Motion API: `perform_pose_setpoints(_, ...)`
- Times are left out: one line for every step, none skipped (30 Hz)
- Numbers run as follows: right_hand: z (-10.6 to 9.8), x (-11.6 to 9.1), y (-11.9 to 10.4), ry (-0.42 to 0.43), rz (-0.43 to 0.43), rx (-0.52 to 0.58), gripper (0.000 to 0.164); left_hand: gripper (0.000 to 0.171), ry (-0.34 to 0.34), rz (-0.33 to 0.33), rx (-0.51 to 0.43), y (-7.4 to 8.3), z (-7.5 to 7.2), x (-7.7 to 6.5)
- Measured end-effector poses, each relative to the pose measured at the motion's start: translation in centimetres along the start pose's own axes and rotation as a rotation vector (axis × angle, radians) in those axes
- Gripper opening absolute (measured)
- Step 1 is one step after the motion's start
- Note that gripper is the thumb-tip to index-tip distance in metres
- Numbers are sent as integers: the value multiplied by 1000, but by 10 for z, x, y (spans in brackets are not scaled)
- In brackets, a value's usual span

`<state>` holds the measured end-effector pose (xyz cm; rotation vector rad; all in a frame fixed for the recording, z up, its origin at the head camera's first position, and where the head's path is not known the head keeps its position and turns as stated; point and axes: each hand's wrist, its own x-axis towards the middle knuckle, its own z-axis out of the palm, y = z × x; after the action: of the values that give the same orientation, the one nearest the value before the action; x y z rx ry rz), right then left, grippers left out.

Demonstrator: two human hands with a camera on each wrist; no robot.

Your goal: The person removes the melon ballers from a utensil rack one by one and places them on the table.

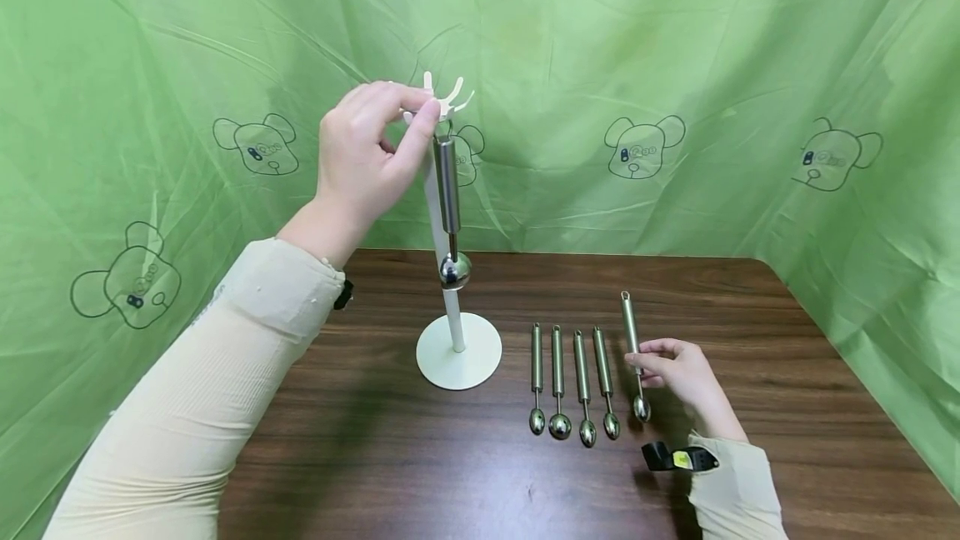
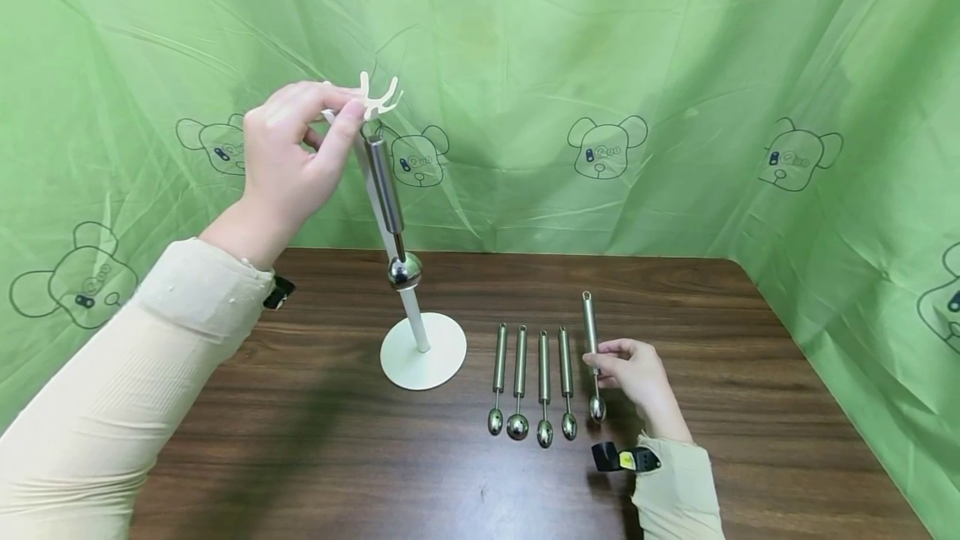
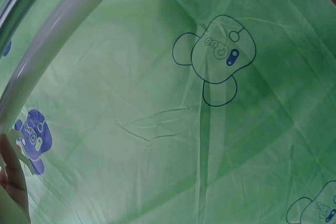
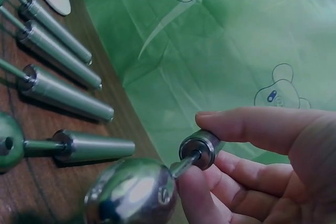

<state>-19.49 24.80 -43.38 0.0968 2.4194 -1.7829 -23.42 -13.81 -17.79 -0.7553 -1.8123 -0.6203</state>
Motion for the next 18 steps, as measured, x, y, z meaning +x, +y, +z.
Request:
perform_pose_setpoints(0,0,1,-2,9,-1,39,27,2,1,2,0,0,0)
perform_pose_setpoints(1,1,2,-8,12,-7,39,27,4,1,2,0,0,0)
perform_pose_setpoints(1,1,3,-9,25,-8,39,27,6,1,4,0,1,1)
perform_pose_setpoints(2,1,4,-13,31,-14,38,27,8,1,7,0,1,0)
perform_pose_setpoints(2,1,5,-13,39,-20,38,27,10,2,7,-1,1,0)
perform_pose_setpoints(2,1,5,-14,46,-30,38,27,12,3,9,-1,1,0)
perform_pose_setpoints(2,2,6,-13,51,-40,38,27,13,4,10,-1,1,0)
perform_pose_setpoints(2,2,7,-12,57,-48,38,27,15,5,9,-1,2,0)
perform_pose_setpoints(2,2,7,-11,63,-55,38,27,15,6,9,-1,2,0)
perform_pose_setpoints(2,2,8,-15,66,-63,38,27,16,6,7,-2,2,0)
perform_pose_setpoints(2,3,9,-18,71,-69,38,27,18,7,5,-2,2,0)
perform_pose_setpoints(2,3,10,-23,76,-75,38,27,20,8,4,-2,3,0)
perform_pose_setpoints(2,4,11,-29,79,-79,37,27,22,8,4,-2,3,0)
perform_pose_setpoints(2,4,11,-30,89,-79,37,27,23,9,2,-2,3,0)
perform_pose_setpoints(3,4,12,-33,94,-82,37,27,24,9,2,-2,3,0)
perform_pose_setpoints(3,4,13,-32,104,-82,36,27,26,10,2,-2,3,0)
perform_pose_setpoints(4,5,14,-34,107,-86,36,27,27,10,1,-2,3,0)
perform_pose_setpoints(4,5,14,-35,111,-87,36,27,28,10,1,-2,3,0)
